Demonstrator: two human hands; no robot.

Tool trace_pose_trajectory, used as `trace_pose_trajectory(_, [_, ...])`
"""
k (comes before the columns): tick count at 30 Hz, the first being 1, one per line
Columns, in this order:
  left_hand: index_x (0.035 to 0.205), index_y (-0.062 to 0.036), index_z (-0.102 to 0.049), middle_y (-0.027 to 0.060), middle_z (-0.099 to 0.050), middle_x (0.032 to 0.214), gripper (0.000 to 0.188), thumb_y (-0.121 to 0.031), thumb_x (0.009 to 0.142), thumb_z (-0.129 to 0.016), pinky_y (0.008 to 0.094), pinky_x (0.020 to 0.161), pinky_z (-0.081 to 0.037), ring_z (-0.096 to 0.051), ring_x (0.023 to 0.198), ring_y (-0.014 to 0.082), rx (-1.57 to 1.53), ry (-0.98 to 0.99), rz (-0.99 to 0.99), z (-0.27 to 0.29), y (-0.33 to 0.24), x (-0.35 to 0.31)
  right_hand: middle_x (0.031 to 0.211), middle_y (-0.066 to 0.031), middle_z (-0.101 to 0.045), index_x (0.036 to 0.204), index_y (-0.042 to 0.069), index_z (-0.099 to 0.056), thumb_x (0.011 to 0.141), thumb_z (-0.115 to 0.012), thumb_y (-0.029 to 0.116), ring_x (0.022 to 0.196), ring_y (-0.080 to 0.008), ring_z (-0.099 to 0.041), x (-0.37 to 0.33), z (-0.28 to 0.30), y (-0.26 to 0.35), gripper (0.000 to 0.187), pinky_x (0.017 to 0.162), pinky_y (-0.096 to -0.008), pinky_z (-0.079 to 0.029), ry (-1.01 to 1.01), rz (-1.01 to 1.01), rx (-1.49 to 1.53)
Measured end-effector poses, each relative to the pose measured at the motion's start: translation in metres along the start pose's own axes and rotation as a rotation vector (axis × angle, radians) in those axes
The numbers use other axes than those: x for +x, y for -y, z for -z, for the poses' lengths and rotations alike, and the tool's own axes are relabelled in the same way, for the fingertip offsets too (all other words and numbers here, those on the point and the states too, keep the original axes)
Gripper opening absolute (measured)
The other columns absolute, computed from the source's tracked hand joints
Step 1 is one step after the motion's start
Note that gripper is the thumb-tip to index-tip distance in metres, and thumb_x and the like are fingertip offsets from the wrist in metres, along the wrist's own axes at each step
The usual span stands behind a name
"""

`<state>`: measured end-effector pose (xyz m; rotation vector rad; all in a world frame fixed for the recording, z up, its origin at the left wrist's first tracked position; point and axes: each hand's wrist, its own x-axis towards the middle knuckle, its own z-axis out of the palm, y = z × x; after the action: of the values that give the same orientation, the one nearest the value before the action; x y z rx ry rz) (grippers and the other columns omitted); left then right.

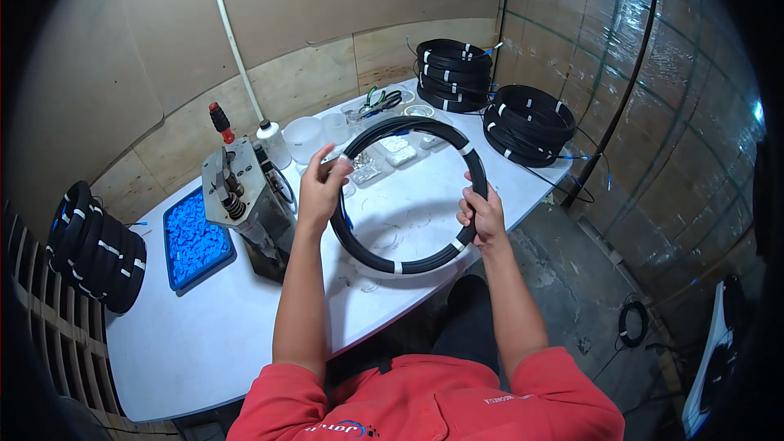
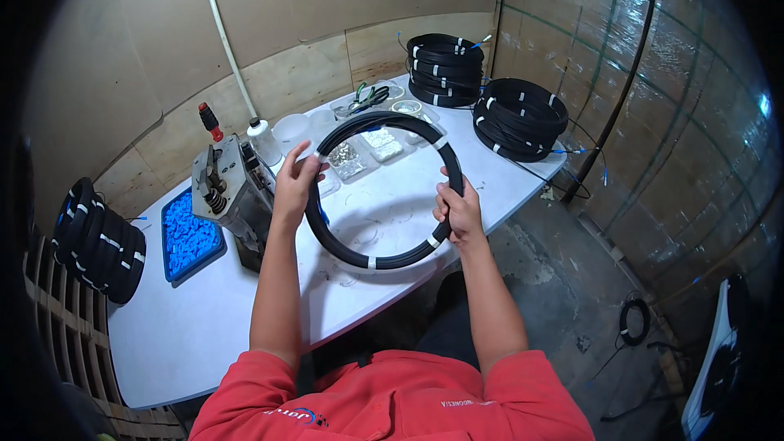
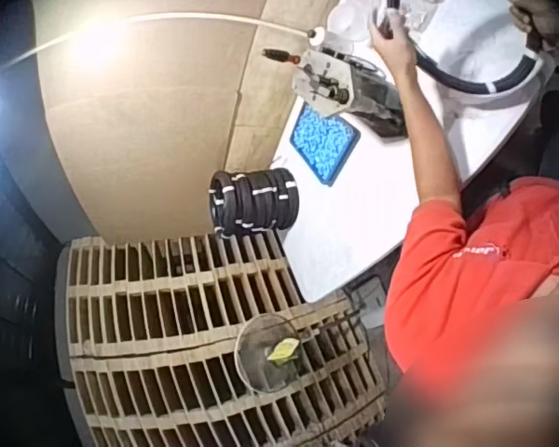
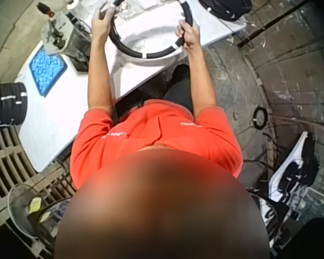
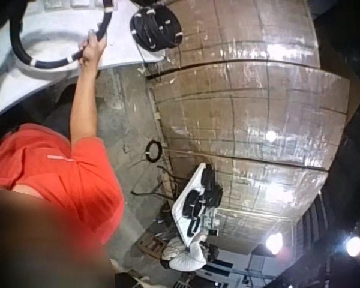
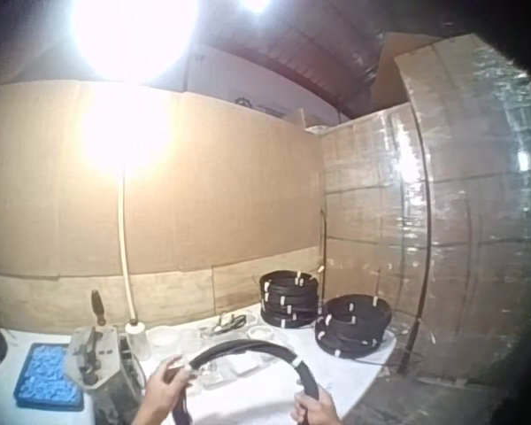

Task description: The recorder is securing coils of black cable using white tape at a workbench.

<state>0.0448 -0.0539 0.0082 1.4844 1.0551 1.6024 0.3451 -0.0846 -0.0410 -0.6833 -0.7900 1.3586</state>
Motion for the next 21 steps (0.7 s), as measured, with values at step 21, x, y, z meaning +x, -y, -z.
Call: trace_pose_trajectory(21, [0.092, -0.0146, -0.048, -0.0040, -0.037, 0.060, 0.015, -0.005, 0.086, -0.058, 0.0272, 0.046, -0.037, -0.037, 0.047, 0.0086, -0.680, -0.165, 0.459, -0.019, 0.024, -0.035, 0.096, -0.0067, -0.060, 0.123, 0.006, -0.048, 0.100, -0.057, 0.029, 0.086, -0.0192, -0.063, 0.021, 0.000, 0.015, 0.034, 0.077, -0.0342, -0.054, 0.172, 0.120, 0.002])
